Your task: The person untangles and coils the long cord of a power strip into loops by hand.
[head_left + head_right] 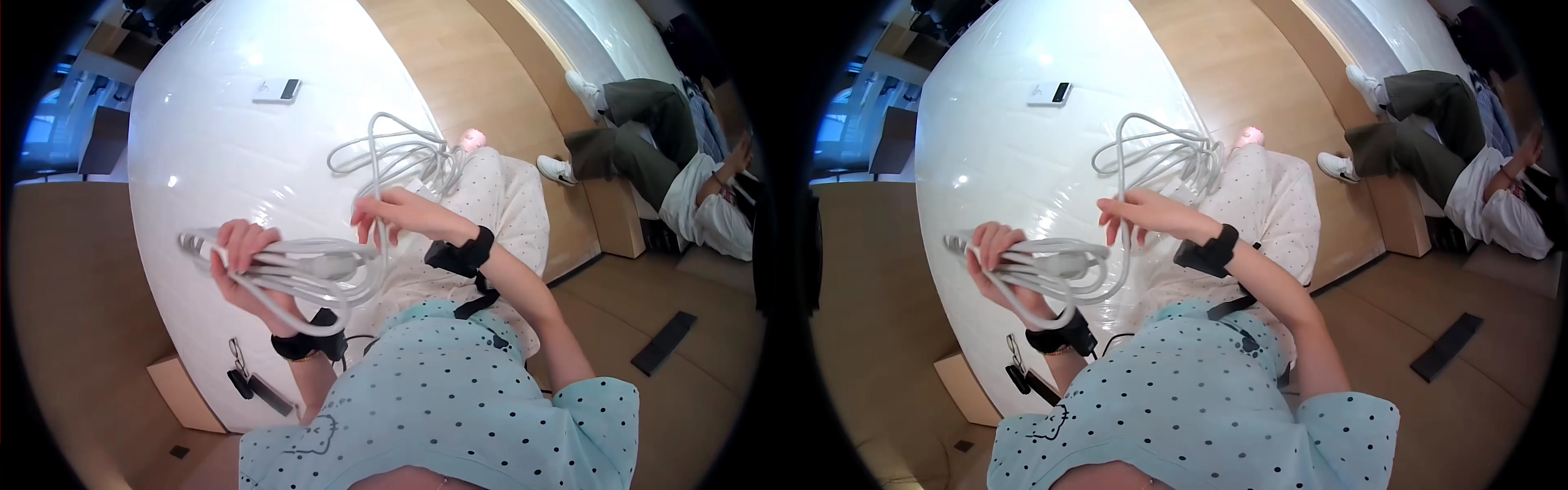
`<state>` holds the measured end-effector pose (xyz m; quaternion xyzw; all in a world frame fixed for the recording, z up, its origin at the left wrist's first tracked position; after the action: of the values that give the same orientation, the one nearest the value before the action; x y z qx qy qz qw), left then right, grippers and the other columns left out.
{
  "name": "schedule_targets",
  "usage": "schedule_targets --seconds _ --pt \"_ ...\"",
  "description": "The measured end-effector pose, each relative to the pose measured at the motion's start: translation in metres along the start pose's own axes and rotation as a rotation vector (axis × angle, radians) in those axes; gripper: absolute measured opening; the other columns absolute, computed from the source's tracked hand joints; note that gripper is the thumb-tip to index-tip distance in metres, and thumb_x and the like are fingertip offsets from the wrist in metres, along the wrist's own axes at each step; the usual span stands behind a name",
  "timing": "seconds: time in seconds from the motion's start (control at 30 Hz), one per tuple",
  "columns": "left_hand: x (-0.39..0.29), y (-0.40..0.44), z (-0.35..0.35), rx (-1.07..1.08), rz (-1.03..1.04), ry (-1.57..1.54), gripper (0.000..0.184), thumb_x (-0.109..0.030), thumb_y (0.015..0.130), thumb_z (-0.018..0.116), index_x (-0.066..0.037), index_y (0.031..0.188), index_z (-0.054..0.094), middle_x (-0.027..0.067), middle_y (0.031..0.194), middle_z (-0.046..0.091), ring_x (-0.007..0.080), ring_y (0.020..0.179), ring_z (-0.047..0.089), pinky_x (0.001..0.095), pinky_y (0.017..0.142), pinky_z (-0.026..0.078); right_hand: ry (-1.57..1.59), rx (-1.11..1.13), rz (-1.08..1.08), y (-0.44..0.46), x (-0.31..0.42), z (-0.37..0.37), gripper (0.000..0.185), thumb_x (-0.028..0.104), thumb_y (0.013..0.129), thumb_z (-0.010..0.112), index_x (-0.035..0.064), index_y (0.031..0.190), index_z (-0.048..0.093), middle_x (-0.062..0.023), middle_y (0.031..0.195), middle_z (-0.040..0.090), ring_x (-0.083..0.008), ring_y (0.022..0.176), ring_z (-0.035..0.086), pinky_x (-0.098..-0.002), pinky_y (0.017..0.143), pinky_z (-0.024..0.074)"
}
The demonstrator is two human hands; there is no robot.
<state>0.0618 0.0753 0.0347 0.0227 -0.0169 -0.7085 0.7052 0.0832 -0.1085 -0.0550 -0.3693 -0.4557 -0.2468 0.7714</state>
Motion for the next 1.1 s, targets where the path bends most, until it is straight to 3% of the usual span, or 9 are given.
schedule_targets --seconds 0.17,0.4,0.53,0.57,0.67,0.7,0.9,1.0,1.1 --pt "-0.011 -0.001 -0.01 -0.091 -0.041 0.514 0.012 -0.012 0.091 0.039 -0.008 0.081 0.043 -0.0041 0.062 0.033 0.0081 0.056 0.032 0.0258 0.063 0.031 0.027 -0.123 -0.179 -0.009 0.011 -0.032 0.026 0.026 0.094 0.045 0.0062 0.078 0.054 0.0003 0.062 0.055 -0.0036 0.052 0.048 -0.0175 0.043 0.033" --pt "0.05 0.011 -0.052 -0.167 -0.458 0.232 0.015 -0.011 0.091 0.042 -0.009 0.076 0.04 -0.0045 0.06 0.034 0.0061 0.056 0.035 0.0235 0.061 0.031 -0.255 -0.023 -0.156 -0.054 0.038 -0.034 0.023 0.022 0.091 0.047 0.005 0.077 0.054 0.0011 0.057 0.053 -0.0042 0.051 0.049 -0.0191 0.046 0.0355" --pt "0.088 0.013 -0.108 -0.267 -0.747 0.28 0.012 -0.016 0.091 0.046 -0.006 0.085 0.047 -0.0023 0.065 0.039 0.0079 0.059 0.039 0.0247 0.066 0.037 -0.601 0.003 -0.255 -0.043 0.029 -0.028 0.023 0.02 0.088 0.051 0.0011 0.077 0.057 -0.0045 0.055 0.053 -0.0122 0.05 0.051 -0.026 0.047 0.0379" --pt "0.091 0.013 -0.118 -0.253 -0.788 0.255 0.015 -0.018 0.091 0.047 -0.004 0.089 0.051 -0.0015 0.068 0.042 0.0083 0.061 0.041 0.0253 0.067 0.04 -0.84 -0.084 -0.436 -0.041 0.027 -0.027 0.022 0.022 0.084 0.055 0.0024 0.075 0.058 -0.0108 0.056 0.053 -0.022 0.049 0.053 -0.0323 0.048 0.04" --pt "0.091 0.01 -0.131 -0.424 -0.817 0.599 0.031 -0.02 0.09 0.05 0.004 0.11 0.051 0.0004 0.075 0.05 0.0077 0.067 0.047 0.0228 0.065 0.044 -1.083 -0.119 -0.399 -0.034 0.011 -0.019 0.022 0.025 0.08 0.058 0.0043 0.074 0.06 -0.0145 0.058 0.054 -0.0306 0.052 0.054 -0.038 0.049 0.0418" --pt "0.093 0.009 -0.138 -0.331 -0.876 0.556 0.044 -0.022 0.087 0.056 0.005 0.121 0.047 0.0026 0.083 0.054 0.0078 0.071 0.052 0.0205 0.063 0.046 -1.161 -0.129 -0.337 -0.032 0.002 -0.017 0.024 0.029 0.078 0.06 0.0059 0.072 0.061 -0.0133 0.059 0.056 -0.032 0.053 0.056 -0.0397 0.05 0.0433" --pt "0.09 0.002 -0.154 -0.277 -0.954 1.074 0.033 -0.017 0.081 0.067 0.001 0.107 0.056 0.0022 0.089 0.059 0.0091 0.078 0.056 0.0228 0.067 0.046 -1.346 -0.222 -0.413 -0.021 -0.042 -0.012 0.03 0.035 0.075 0.065 0.0056 0.073 0.059 -0.0102 0.065 0.06 -0.029 0.062 0.06 -0.0372 0.055 0.0479" --pt "0.082 0.001 -0.153 -0.307 -0.929 1.135 0.028 -0.018 0.082 0.066 0.0 0.102 0.058 0.0019 0.088 0.06 0.0088 0.079 0.056 0.023 0.067 0.046 -1.189 -0.045 -0.162 -0.022 -0.042 -0.012 0.028 0.033 0.076 0.064 0.0054 0.074 0.06 -0.0109 0.069 0.06 -0.028 0.066 0.06 -0.0376 0.058 0.0474" --pt "0.066 0.002 -0.151 -0.305 -0.88 1.17 0.026 -0.019 0.082 0.066 -0.001 0.099 0.059 0.002 0.085 0.061 0.0081 0.075 0.054 0.0222 0.064 0.045 -0.841 -0.156 -0.188 -0.036 -0.041 -0.029 0.025 0.028 0.077 0.064 0.0032 0.077 0.059 -0.0135 0.076 0.06 -0.0277 0.07 0.06 -0.0371 0.06 0.0465"
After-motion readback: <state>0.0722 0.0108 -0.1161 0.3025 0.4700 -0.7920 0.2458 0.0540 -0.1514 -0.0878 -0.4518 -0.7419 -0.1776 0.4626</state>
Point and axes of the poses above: each hand's wrist, its own y-axis towards the middle knuckle, its own z-axis out of the palm, x = y × z, the point moved 4 cm from there along y, towards the middle knuckle
